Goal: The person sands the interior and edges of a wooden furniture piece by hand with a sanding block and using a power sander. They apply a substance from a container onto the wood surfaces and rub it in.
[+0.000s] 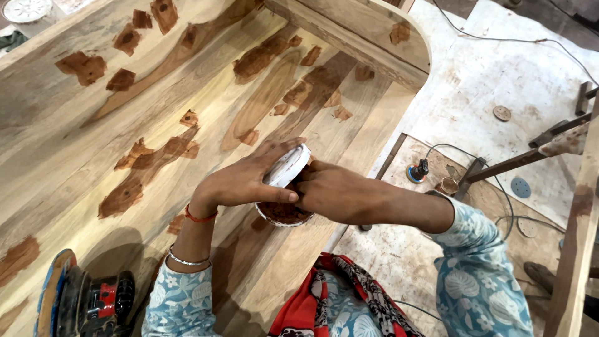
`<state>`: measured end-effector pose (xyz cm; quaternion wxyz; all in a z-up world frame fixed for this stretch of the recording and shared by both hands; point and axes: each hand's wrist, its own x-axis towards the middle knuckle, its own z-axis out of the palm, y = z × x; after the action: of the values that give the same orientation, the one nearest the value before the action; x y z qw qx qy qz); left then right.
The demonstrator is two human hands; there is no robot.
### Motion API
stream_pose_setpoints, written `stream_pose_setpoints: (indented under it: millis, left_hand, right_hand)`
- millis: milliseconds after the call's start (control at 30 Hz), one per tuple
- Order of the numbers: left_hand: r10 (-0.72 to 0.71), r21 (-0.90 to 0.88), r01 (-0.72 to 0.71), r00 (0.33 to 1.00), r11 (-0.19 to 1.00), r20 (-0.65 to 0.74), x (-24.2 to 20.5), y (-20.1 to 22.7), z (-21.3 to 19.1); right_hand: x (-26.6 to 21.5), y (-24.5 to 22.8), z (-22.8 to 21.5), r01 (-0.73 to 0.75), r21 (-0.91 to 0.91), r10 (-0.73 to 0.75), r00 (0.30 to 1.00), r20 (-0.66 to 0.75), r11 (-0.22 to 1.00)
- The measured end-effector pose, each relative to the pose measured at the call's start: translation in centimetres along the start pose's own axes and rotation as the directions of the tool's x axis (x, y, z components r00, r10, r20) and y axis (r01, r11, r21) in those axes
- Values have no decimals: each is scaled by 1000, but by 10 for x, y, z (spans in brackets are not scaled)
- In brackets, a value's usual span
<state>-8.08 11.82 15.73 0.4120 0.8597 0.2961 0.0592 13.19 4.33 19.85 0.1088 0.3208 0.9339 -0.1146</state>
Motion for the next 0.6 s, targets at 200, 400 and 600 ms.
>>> stream_pose_setpoints:
  millis: [200, 400, 600]
  left_hand:
    - [6, -4, -6, 1000, 1000, -25, -2, 10, 1]
    - [-27, 22, 28, 999, 999, -33, -2, 14, -1]
    - [-73, 18, 74, 997, 997, -26, -4, 27, -2]
  right_hand:
    - [3, 1, 11, 48, -48, -51, 997, -55, 998]
    - [1, 3, 9, 50, -115, -48, 999, 21, 992]
    - [-4, 0, 6, 32, -108, -32, 999, -2, 994]
